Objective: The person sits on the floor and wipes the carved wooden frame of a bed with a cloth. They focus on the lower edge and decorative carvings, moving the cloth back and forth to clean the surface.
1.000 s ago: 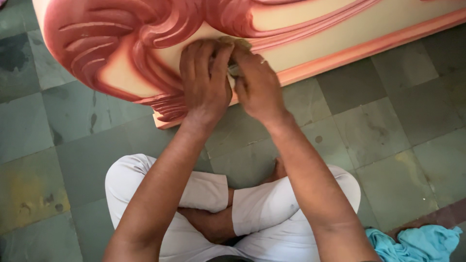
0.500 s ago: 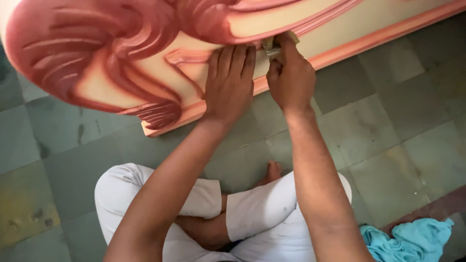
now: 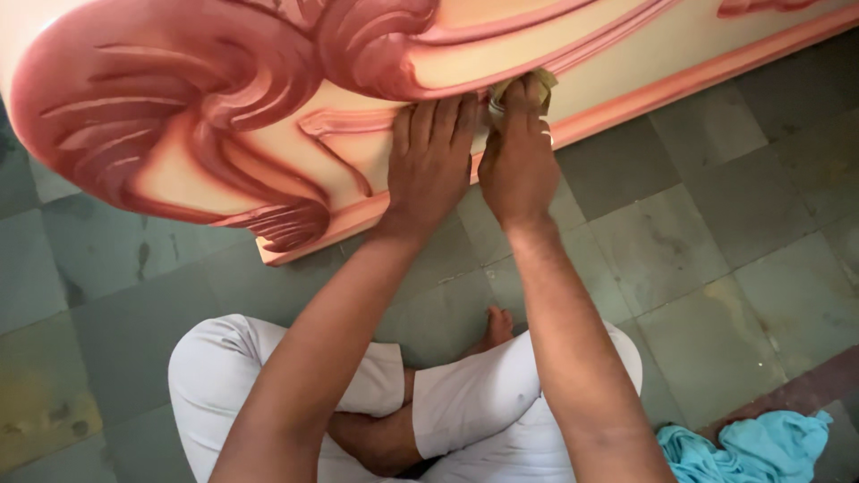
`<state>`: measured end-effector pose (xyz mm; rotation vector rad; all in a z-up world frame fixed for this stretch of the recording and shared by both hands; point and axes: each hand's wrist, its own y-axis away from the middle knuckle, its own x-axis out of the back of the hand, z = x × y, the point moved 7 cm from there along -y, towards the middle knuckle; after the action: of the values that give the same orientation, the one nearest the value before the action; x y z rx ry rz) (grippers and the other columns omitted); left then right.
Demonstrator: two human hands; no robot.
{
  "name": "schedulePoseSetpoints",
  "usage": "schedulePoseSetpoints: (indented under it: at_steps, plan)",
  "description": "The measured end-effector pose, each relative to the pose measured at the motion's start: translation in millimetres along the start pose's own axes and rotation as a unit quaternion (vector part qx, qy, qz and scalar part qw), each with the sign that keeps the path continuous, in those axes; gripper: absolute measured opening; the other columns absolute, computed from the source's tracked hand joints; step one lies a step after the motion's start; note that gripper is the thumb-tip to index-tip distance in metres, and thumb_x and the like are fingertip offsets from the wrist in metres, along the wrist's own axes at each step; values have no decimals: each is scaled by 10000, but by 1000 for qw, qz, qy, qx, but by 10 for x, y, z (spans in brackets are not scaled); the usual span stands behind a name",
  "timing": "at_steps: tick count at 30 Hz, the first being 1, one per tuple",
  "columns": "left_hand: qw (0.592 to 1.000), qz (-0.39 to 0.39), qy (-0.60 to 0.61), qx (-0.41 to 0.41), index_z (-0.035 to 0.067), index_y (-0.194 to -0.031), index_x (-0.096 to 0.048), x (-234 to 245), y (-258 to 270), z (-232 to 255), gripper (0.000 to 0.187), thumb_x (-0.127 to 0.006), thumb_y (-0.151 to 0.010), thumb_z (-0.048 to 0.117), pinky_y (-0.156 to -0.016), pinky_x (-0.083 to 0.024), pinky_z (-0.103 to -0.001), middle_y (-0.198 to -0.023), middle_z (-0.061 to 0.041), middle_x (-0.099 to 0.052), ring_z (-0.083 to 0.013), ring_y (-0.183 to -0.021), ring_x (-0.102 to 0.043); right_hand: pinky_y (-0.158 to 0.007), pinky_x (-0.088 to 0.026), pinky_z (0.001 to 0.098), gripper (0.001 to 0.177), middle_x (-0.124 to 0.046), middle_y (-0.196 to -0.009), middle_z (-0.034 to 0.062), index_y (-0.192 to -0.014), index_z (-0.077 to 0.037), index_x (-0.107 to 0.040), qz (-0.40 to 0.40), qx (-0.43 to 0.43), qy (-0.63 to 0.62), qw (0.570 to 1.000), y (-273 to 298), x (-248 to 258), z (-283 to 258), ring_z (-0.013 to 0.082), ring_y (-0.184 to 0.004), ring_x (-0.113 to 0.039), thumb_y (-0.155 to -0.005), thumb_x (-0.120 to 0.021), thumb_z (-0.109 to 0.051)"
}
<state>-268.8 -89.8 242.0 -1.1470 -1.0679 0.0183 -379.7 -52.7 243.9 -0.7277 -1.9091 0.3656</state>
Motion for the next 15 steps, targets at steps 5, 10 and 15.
schedulePoseSetpoints:
  at_steps: [5, 10, 15]
  plan:
    - [1000, 2, -15, -9, 60, -1421, -603, 3, -14, 1, 438, -593, -999, 177, -1130, -392, -489, -1425, -115, -555, -286, -1345, -495, -879, -569, 496, 736, -273, -1663, 245, -1599, 18, -264, -37, -49, 56, 997, -49, -65, 203, 462, -1115, -653, -905, -507, 45]
    - [1000, 15, -21, -18, 71, -1389, -618, 41, -21, 11, 408, -590, -993, 165, -1121, -402, -475, -1385, -109, -581, -287, -1310, -517, -1051, -543, 510, 761, -110, -1724, 269, -1673, -24, -262, -14, -28, 143, 989, -400, 51, 785, 467, -1375, -586, -952, -469, 105]
    - [999, 22, -32, -16, 74, -1349, -640, 37, -69, 29, 381, -587, -982, 161, -1071, -414, -482, -1328, -112, -594, -288, -1259, -534, -1119, -491, 580, 680, -236, -1578, 274, -1548, 50, -331, 131, 76, 209, 966, -807, 554, 1275, 600, -1320, -519, -888, -491, 86]
